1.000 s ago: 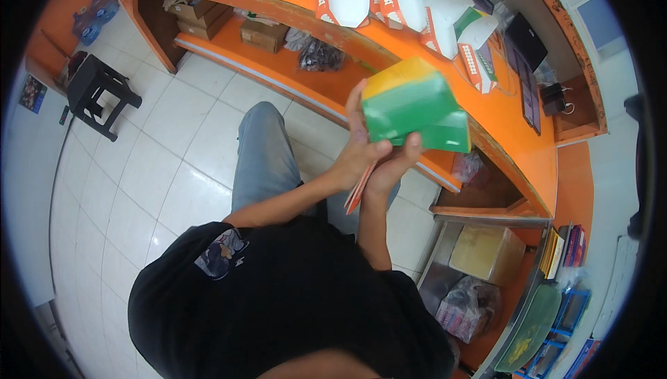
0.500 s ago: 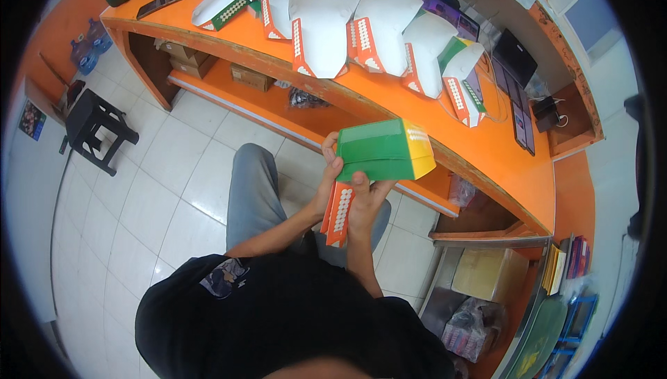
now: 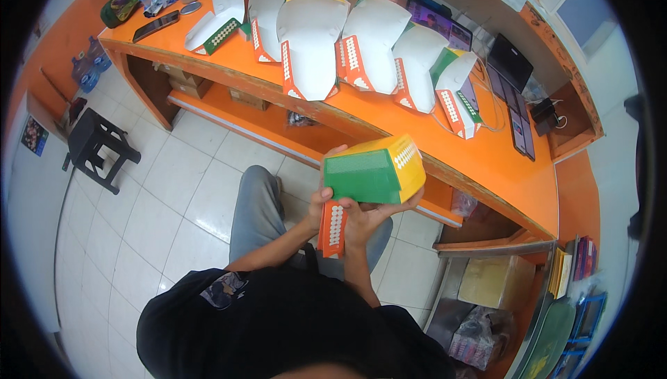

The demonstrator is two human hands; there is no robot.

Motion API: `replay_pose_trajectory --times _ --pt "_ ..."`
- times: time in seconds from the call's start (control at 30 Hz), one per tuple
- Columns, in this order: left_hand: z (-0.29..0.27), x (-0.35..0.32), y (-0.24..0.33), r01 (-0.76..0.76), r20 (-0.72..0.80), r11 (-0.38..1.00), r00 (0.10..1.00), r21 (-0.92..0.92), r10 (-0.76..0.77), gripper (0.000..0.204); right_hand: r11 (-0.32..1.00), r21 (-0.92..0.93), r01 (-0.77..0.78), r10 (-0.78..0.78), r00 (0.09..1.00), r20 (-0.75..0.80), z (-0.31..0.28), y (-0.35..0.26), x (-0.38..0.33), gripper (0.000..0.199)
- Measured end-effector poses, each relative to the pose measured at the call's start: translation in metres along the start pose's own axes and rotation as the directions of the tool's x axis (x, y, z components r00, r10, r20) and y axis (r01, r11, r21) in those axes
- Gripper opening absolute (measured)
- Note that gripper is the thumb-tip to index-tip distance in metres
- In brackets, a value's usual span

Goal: The person assembles flat-folded paper food containers by hand. They unfold the containers, fold the side flaps, and secure the structure, then stack the finished units on the counter.

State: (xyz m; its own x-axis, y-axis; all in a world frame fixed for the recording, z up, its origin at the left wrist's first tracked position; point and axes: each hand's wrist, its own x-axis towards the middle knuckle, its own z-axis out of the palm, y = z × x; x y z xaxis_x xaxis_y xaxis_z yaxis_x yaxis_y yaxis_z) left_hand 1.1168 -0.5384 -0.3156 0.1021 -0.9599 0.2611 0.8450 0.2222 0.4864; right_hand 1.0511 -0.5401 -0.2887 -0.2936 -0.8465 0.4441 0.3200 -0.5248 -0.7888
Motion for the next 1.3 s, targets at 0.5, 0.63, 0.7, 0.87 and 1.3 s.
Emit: replay_pose_trajectory --times 0.5,0.63,0.7,0.87,1.3 --pt "-0.029 0.056 0.082 0.198 0.276 0.874 0.898 0.443 -0.344 0.096 0.958 -0.278 -0.068 0.238 0.727 0.644 0.008 0.01 0.052 0.156" --pt "-0.025 0.042 0.067 0.102 0.132 0.964 0.982 0.245 -0.137 0.115 0.782 -0.495 0.379 0.245 0.544 0.803 0.006 0.002 0.089 0.145" --pt "-0.03 0.028 0.062 0.105 0.012 0.962 0.994 0.251 -0.111 0.112 0.841 -0.489 0.232 0.31 0.535 0.786 -0.005 -0.009 0.127 0.115" --pt "-0.084 -0.003 0.064 0.145 -0.181 0.984 0.975 0.099 -0.125 0.094 0.464 -0.798 0.386 -0.242 0.921 0.305 -0.024 -0.003 0.305 0.082" --pt "-0.1 -0.019 0.092 0.054 -0.187 0.944 0.982 0.325 0.008 0.1 0.474 -0.759 0.446 -0.217 0.895 0.39 -0.044 0.048 0.361 0.118"
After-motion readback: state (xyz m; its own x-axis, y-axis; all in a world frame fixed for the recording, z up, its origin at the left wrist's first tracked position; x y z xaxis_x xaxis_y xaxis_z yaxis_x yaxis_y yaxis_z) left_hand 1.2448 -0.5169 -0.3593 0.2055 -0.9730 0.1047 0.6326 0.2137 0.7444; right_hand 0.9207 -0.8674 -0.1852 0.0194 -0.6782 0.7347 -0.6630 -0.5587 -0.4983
